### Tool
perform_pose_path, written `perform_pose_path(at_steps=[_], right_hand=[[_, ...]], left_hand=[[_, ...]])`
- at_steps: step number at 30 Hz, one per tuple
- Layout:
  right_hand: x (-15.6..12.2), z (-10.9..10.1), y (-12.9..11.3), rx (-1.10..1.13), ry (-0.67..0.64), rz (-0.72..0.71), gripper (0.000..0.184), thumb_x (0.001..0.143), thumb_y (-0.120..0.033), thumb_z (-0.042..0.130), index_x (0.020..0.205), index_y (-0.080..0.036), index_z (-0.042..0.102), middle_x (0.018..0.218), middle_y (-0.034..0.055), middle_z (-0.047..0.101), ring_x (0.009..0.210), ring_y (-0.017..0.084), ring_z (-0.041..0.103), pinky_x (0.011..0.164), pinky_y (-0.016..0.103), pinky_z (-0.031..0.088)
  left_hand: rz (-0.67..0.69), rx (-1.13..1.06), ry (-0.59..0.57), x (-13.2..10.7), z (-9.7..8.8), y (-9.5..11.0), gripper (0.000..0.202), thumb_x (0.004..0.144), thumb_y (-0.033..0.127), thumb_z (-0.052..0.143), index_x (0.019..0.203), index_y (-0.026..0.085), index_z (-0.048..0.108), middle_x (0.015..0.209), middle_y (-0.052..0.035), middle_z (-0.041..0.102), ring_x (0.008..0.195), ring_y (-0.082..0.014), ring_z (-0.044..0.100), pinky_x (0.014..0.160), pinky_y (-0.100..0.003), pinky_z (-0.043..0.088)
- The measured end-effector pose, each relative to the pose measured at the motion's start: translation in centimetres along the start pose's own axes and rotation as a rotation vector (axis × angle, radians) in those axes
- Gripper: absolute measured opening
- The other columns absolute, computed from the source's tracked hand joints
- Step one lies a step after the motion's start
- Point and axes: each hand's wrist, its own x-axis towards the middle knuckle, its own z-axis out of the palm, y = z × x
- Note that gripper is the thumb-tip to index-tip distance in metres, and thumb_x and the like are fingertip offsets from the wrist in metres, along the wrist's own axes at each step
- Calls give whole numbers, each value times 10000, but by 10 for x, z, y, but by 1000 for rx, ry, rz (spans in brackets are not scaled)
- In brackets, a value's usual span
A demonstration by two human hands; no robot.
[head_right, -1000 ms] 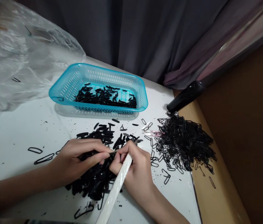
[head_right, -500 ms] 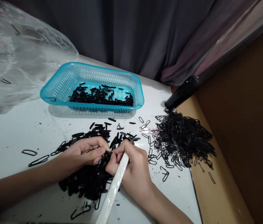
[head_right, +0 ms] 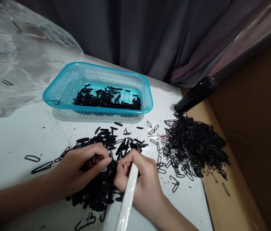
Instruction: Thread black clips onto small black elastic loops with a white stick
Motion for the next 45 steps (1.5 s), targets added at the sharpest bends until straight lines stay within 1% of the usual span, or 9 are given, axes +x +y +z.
perform_pose_path(at_steps=[4, 13, 16, 24, 27, 31, 38, 41, 45], right_hand=[[0, 0, 0, -7, -47, 11, 121, 831, -166, 608, 724, -204, 566, 569, -79, 481, 494, 79, 407, 474, 199, 320], [2, -5, 2, -3, 9, 5, 134, 892, -263, 607, 768, -212, 605, 577, -57, 509, 482, 99, 436, 457, 210, 358], [1, -1, 4, -70, 20, -96, 84, 897, -222, 616, 814, -219, 610, 620, -53, 553, 521, 104, 497, 494, 212, 393], [-3, 9, 8, -126, 11, -147, 52, 927, -242, 610, 918, -232, 660, 768, -13, 682, 664, 136, 615, 604, 243, 470], [0, 3, 12, -64, 151, -164, 220, 1008, -365, 484, 1086, -275, 669, 782, -6, 694, 646, 135, 617, 566, 240, 476], [0, -11, 12, -118, 219, -172, 486, 1058, -481, 245, 1118, -323, 700, 697, -8, 575, 610, 128, 563, 514, 229, 438], [-3, -13, 1, -8, 327, -82, 82, 979, -326, 560, 1008, -273, 615, 752, -13, 708, 677, 138, 661, 617, 237, 520], [-2, -10, -1, -33, 273, -63, 78, 895, -296, 673, 837, -243, 676, 749, 8, 765, 670, 162, 709, 616, 251, 541], [0, -12, -2, -108, 172, -85, 27, 820, -279, 758, 841, -266, 771, 787, 8, 791, 668, 180, 735, 593, 268, 551]], left_hand=[[54, 4, -83, -2, -1, 2, 105, 936, 242, 486, 858, 213, 550, 757, 32, 567, 671, -120, 520, 642, -230, 411], [-408, -440, -108, 10, -6, 9, 205, 822, 389, 667, 922, 212, 693, 670, 45, 531, 602, -118, 459, 560, -229, 373], [-417, -568, -82, 12, -5, 3, 201, 799, 388, 694, 816, 190, 722, 756, 5, 621, 716, -145, 523, 641, -241, 416], [-424, -605, -55, 11, -2, 0, 230, 780, 400, 709, 803, 173, 677, 734, 12, 575, 703, -141, 501, 644, -253, 411], [-408, -613, 2, 12, -2, 2, 224, 788, 395, 702, 790, 179, 644, 801, -2, 631, 787, -162, 568, 714, -264, 455], [-440, -630, -92, 15, -4, 3, 212, 867, 393, 642, 818, 187, 654, 824, -16, 729, 836, -169, 644, 816, -285, 491], [-505, -653, -154, 16, 0, -9, 360, 730, 399, 788, 977, 152, 698, 961, -63, 762, 949, -217, 699, 871, -310, 514], [-482, -623, -166, 15, 0, -11, 306, 757, 395, 758, 928, 146, 708, 946, -65, 764, 926, -211, 698, 806, -283, 513], [-483, -593, -198, 14, -2, -8, 233, 780, 363, 738, 863, 146, 714, 807, -23, 747, 767, -161, 666, 677, -237, 467]])
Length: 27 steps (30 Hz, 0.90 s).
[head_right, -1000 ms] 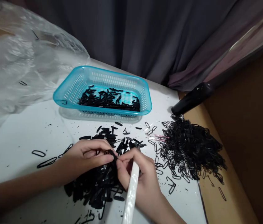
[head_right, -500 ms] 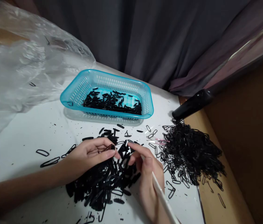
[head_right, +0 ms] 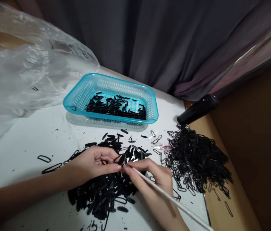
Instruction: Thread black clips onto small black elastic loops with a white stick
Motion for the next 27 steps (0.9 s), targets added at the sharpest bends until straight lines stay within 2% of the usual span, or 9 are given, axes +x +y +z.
perform_pose_path(at_steps=[3, 5, 7, 11, 14, 17, 21, 24, 27], right_hand=[[3, -1, 1, 14, -56, -132, 64, 809, -237, 778, 859, -274, 793, 789, 15, 788, 682, 188, 725, 621, 301, 568], [4, -1, 2, 37, -83, -233, 96, 818, -225, 772, 892, -280, 799, 760, 16, 769, 654, 182, 697, 602, 312, 562], [4, -1, 3, 37, -89, -272, 117, 825, -227, 763, 918, -287, 800, 715, 9, 741, 606, 169, 659, 560, 302, 538], [1, 0, 3, -18, 14, -140, 48, 775, -244, 796, 764, -263, 754, 623, -19, 689, 512, 140, 596, 489, 261, 475], [1, -1, 1, -2, 43, -61, 142, 742, -253, 814, 674, -247, 690, 617, -28, 674, 535, 137, 601, 508, 243, 477], [4, -5, -1, -2, -21, -33, 34, 833, -280, 730, 803, -263, 736, 726, -8, 704, 613, 153, 635, 589, 260, 524], [9, -11, 0, -76, -117, -118, 186, 952, -269, 570, 982, -304, 750, 851, 8, 705, 685, 150, 650, 682, 287, 549], [8, -12, 2, -63, -103, -112, 219, 921, -245, 643, 1090, -353, 732, 893, -9, 740, 766, 154, 695, 683, 265, 556], [6, -11, 3, -22, -87, -98, 228, 872, -221, 714, 1046, -364, 753, 916, -27, 776, 799, 156, 725, 678, 250, 574]], left_hand=[[-7, -26, -6, -1, 0, 3, 191, 762, 341, 748, 781, 158, 696, 732, 3, 730, 687, -136, 636, 614, -219, 429], [-15, -35, -16, -2, 1, 5, 182, 743, 333, 756, 745, 163, 691, 727, -1, 740, 676, -136, 632, 600, -218, 419], [-28, -10, -25, -4, 1, 8, 184, 739, 338, 752, 712, 167, 692, 729, -9, 751, 662, -132, 620, 589, -217, 406], [-44, 70, -32, -6, 1, 12, 240, 760, 380, 723, 654, 170, 677, 706, -16, 756, 577, -113, 548, 525, -213, 345], [-38, 85, -30, -6, 1, 12, 223, 759, 379, 721, 685, 170, 695, 727, -24, 763, 576, -119, 541, 526, -220, 345], [-40, 68, -18, -5, 1, 11, 206, 759, 368, 718, 708, 169, 695, 756, -34, 767, 621, -136, 570, 564, -231, 372], [-50, 57, 6, -6, 2, 13, 212, 751, 348, 723, 671, 166, 648, 758, -36, 768, 610, -123, 531, 555, -226, 344], [-58, 77, 2, -6, 1, 14, 212, 761, 350, 713, 672, 167, 652, 754, -32, 766, 581, -116, 503, 539, -231, 320], [-52, 78, 2, -5, 0, 13, 212, 760, 356, 710, 675, 167, 664, 743, -31, 761, 586, -121, 515, 548, -235, 333]])
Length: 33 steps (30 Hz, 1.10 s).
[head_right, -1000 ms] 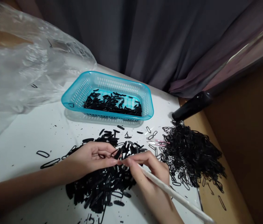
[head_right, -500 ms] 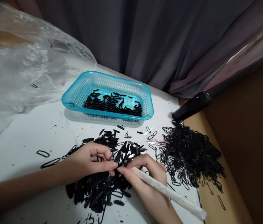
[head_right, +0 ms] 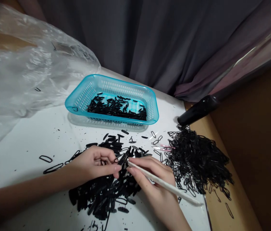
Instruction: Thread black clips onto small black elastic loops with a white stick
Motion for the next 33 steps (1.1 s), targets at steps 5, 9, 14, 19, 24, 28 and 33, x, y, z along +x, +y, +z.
perform_pose_path(at_steps=[5, 9, 14, 19, 24, 28, 33], right_hand=[[2, -1, 3, 74, -159, -104, 218, 871, -155, 713, 1003, -320, 766, 1039, -17, 787, 959, 166, 731, 861, 293, 589], [4, -3, 4, 68, -224, -174, 281, 885, -125, 693, 1089, -312, 738, 1126, -12, 767, 1026, 150, 717, 926, 275, 568], [2, -4, 6, 88, -234, -86, 266, 932, -176, 646, 1108, -361, 722, 1129, -42, 765, 1048, 133, 710, 919, 247, 563], [2, -6, 7, 71, -246, -38, 245, 947, -207, 636, 1100, -381, 715, 1133, -57, 764, 1047, 118, 711, 918, 223, 551], [1, -5, 9, 45, -274, -65, 247, 957, -193, 616, 1119, -360, 699, 1161, -43, 754, 1081, 122, 700, 950, 234, 546], [0, -4, 8, 12, -270, -132, 278, 956, -147, 598, 1153, -328, 674, 1164, -20, 753, 1076, 129, 707, 942, 228, 559], [0, 0, 10, 0, -246, -264, 310, 950, -111, 581, 1188, -289, 670, 1165, 27, 750, 1050, 147, 720, 906, 230, 586]], left_hand=[[16, -43, 2, 2, 1, -4, 193, 720, 335, 735, 670, 165, 659, 718, -24, 751, 644, -136, 582, 583, -227, 384], [5, -58, 5, 2, 1, -4, 160, 694, 304, 752, 687, 167, 671, 717, -12, 753, 659, -135, 606, 607, -219, 414], [-14, -48, 0, 1, 2, -3, 161, 698, 309, 749, 706, 175, 661, 721, -9, 758, 661, -140, 619, 610, -226, 425], [-28, -43, -7, -1, 3, -2, 181, 703, 322, 748, 716, 177, 640, 728, -12, 761, 662, -142, 617, 615, -234, 426], [-14, -25, 10, -1, 3, -2, 177, 710, 323, 735, 694, 180, 632, 715, -11, 759, 656, -144, 615, 611, -238, 425], [24, 9, 29, -1, 3, -3, 169, 732, 327, 710, 680, 179, 647, 718, -11, 755, 647, -139, 605, 613, -240, 427], [38, 12, 41, -1, 3, -4, 153, 722, 323, 699, 678, 181, 662, 700, -9, 744, 646, -149, 621, 611, -244, 441]])
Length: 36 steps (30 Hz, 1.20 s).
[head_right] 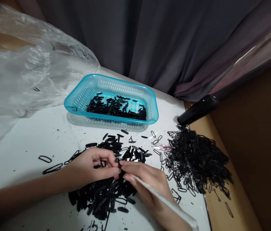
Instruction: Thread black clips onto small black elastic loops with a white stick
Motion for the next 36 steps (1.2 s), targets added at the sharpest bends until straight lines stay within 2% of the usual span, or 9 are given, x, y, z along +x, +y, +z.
perform_pose_path(at_steps=[4, 9, 14, 17, 19, 24, 30, 32, 36], right_hand=[[-1, 5, 1, -65, 33, -56, 312, 964, -151, 586, 1232, -293, 658, 1187, 44, 737, 1038, 154, 720, 892, 263, 604], [-4, 15, -2, -56, 134, -64, 361, 941, -100, 601, 1237, -298, 658, 1190, 29, 737, 1044, 155, 717, 890, 281, 614], [-1, 19, -2, 49, 489, 90, 249, 965, -139, 557, 1078, -292, 718, 1088, -3, 768, 991, 160, 742, 877, 304, 635], [5, 11, -4, 124, 681, 177, 158, 971, -210, 583, 985, -254, 734, 1001, 9, 771, 902, 162, 765, 818, 272, 650], [8, 3, -5, 197, 745, 261, 137, 969, -264, 603, 940, -233, 734, 969, 19, 760, 872, 164, 770, 800, 254, 649], [9, -7, -3, 484, 625, 469, 162, 957, -358, 625, 929, -233, 725, 985, 37, 759, 893, 174, 768, 759, 220, 641], [9, -5, 3, 674, 568, 498, 153, 930, -376, 661, 910, -244, 736, 921, 12, 766, 827, 147, 767, 708, 181, 627], [9, -5, 3, 646, 559, 522, 157, 929, -378, 660, 911, -246, 743, 947, 16, 763, 855, 146, 755, 733, 196, 625], [9, -3, -2, 409, 565, 506, 178, 931, -372, 652, 876, -240, 758, 1093, 42, 736, 1020, 170, 667, 739, 199, 597]], left_hand=[[-8, 1, -4, -2, 0, 2, 176, 760, 344, 661, 678, 190, 651, 701, -5, 742, 652, -151, 627, 612, -245, 442], [27, -11, -7, -2, -2, 6, 224, 810, 365, 632, 667, 193, 633, 661, 8, 711, 662, -148, 619, 651, -252, 456], [33, -1, -1, -4, -1, 8, 136, 787, 254, 627, 663, 199, 621, 642, 36, 685, 655, -127, 588, 661, -237, 443], [23, 4, -11, -5, -1, 8, 132, 778, 244, 616, 654, 202, 604, 624, 44, 664, 635, -124, 569, 640, -237, 432], [23, 2, -10, -5, -1, 8, 133, 776, 244, 613, 650, 204, 594, 623, 44, 655, 637, -128, 570, 640, -242, 434], [21, -35, 10, -3, -1, 9, 156, 819, 296, 617, 690, 211, 601, 682, 36, 673, 686, -142, 594, 670, -252, 438], [60, -59, 34, 0, -2, 8, 162, 845, 318, 603, 725, 210, 599, 694, 34, 676, 724, -153, 610, 719, -261, 446], [72, -64, 43, 0, -2, 7, 164, 855, 319, 599, 736, 207, 598, 703, 34, 678, 740, -152, 619, 725, -257, 449], [79, -103, 59, 0, -4, 7, 176, 881, 342, 595, 773, 203, 596, 729, 27, 690, 746, -148, 632, 682, -246, 455]])
